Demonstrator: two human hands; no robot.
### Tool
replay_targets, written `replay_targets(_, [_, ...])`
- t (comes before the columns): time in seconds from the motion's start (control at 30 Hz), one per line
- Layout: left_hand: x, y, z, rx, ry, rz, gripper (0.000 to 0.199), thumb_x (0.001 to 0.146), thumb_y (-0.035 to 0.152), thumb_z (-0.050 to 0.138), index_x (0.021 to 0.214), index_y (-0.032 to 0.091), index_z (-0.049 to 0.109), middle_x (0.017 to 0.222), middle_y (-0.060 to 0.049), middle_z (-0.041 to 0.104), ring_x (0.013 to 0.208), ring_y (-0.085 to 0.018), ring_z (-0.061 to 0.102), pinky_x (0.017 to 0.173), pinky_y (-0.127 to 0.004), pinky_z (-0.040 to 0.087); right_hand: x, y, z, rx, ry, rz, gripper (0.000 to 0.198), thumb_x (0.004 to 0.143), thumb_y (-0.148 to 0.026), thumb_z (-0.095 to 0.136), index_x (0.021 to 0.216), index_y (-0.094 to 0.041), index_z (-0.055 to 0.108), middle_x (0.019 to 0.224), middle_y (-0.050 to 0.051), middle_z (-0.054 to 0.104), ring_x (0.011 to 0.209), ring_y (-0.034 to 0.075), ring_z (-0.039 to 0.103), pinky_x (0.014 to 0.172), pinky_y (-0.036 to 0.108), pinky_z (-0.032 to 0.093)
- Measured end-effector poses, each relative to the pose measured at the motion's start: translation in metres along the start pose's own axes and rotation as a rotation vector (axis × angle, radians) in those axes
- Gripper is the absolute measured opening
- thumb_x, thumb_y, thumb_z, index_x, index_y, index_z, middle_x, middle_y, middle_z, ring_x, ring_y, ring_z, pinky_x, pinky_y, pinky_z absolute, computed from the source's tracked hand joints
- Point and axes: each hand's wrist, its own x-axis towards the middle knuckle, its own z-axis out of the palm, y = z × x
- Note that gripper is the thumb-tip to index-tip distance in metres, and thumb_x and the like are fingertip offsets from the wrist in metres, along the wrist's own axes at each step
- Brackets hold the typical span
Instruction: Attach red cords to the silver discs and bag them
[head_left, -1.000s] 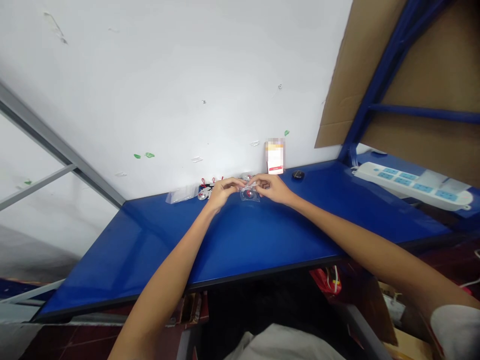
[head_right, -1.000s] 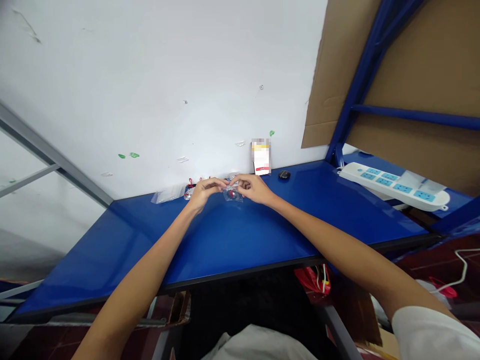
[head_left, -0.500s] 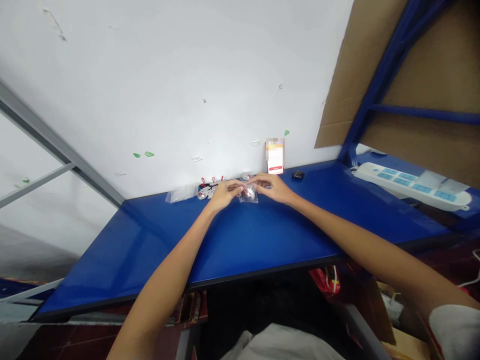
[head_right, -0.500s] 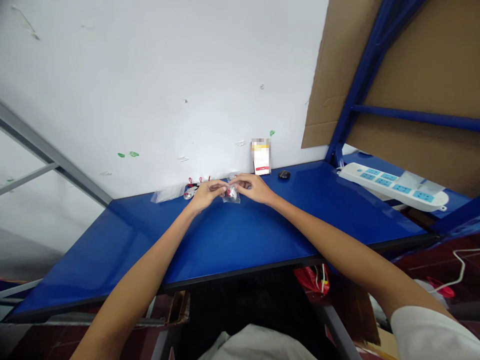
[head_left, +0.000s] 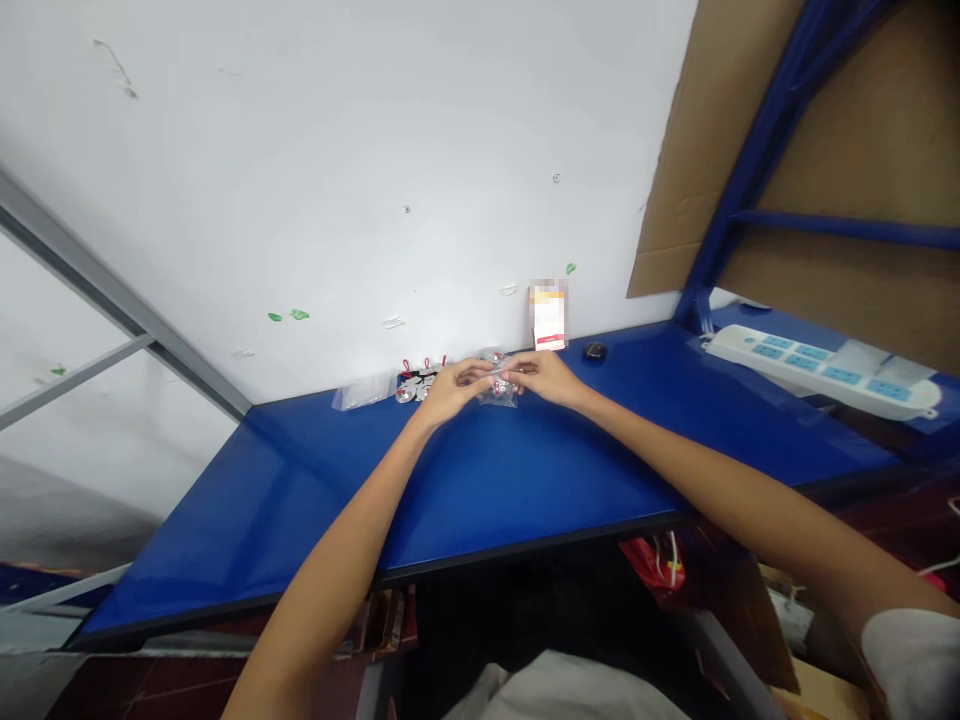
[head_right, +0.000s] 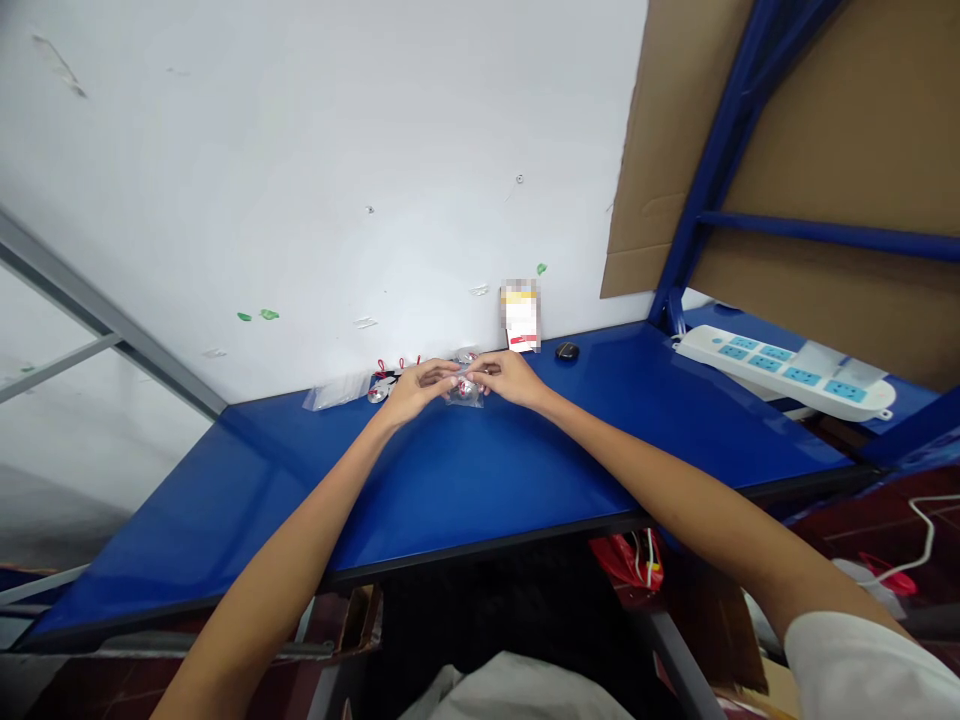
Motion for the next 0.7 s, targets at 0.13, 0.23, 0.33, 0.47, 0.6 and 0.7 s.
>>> replay_targets(0.13, [0.0, -0.004, 0.003, -0.056, 0.014, -0.019, 0.038, 0.088, 0.05, 0.081, 0.104, 0.016, 0.075, 0.098, -0.009, 0.077, 0.084, -0.022, 0.073, 0.07, -0.032, 0.059, -0.001, -0.005, 0.003, -0.024, 0.054, -0.019, 0.031, 0.085, -0.049, 0.081, 0.093, -0.019, 0.082, 0.074, 0.003, 0.075, 0.06, 0.018, 0.067, 0.06, 0.031, 0.058])
replay_targets(0.23, [0.0, -0.008, 0.008, -0.077, 0.077, -0.049, 0.036, 0.086, 0.049, 0.083, 0.091, 0.017, 0.066, 0.083, -0.004, 0.072, 0.068, -0.016, 0.067, 0.064, -0.029, 0.055, 0.0, -0.008, 0.0, -0.105, 0.066, -0.038, 0.028, 0.087, -0.046, 0.079, 0.094, -0.019, 0.083, 0.071, 0.003, 0.075, 0.058, 0.018, 0.066, 0.058, 0.03, 0.056])
replay_targets(0.33, [-0.002, -0.008, 0.01, -0.06, 0.098, -0.048, 0.034, 0.086, 0.045, 0.082, 0.089, 0.019, 0.061, 0.079, -0.001, 0.068, 0.063, -0.015, 0.065, 0.062, -0.028, 0.053, 0.001, -0.008, -0.013, -0.27, -0.016, -0.091, 0.025, 0.093, -0.041, 0.072, 0.1, -0.02, 0.084, 0.076, 0.003, 0.078, 0.062, 0.018, 0.068, 0.062, 0.029, 0.054])
replay_targets(0.47, [-0.001, -0.005, 0.003, 0.104, 0.236, -0.049, 0.023, 0.089, 0.037, 0.075, 0.087, 0.02, 0.058, 0.074, 0.002, 0.066, 0.057, -0.014, 0.063, 0.06, -0.027, 0.049, 0.004, -0.005, -0.036, -0.58, 0.008, -0.191, 0.021, 0.099, -0.032, 0.066, 0.102, -0.021, 0.084, 0.088, 0.005, 0.081, 0.075, 0.02, 0.071, 0.068, 0.029, 0.049])
replay_targets(0.6, [0.012, -0.003, -0.006, 0.344, 0.456, -0.026, 0.012, 0.09, 0.028, 0.066, 0.086, 0.022, 0.057, 0.072, 0.003, 0.063, 0.061, -0.015, 0.062, 0.063, -0.027, 0.046, 0.006, 0.007, -0.046, -0.688, 0.045, -0.19, 0.02, 0.098, -0.024, 0.065, 0.104, -0.021, 0.083, 0.099, 0.008, 0.082, 0.086, 0.022, 0.072, 0.075, 0.029, 0.051])
replay_targets(0.7, [0.032, -0.003, -0.005, 0.563, 0.402, 0.093, 0.005, 0.088, 0.02, 0.064, 0.087, 0.022, 0.06, 0.081, -0.001, 0.066, 0.075, -0.018, 0.061, 0.072, -0.03, 0.046, 0.007, 0.018, -0.044, -0.762, 0.002, -0.202, 0.021, 0.097, -0.023, 0.068, 0.112, -0.021, 0.082, 0.11, 0.011, 0.079, 0.098, 0.025, 0.073, 0.085, 0.031, 0.053])
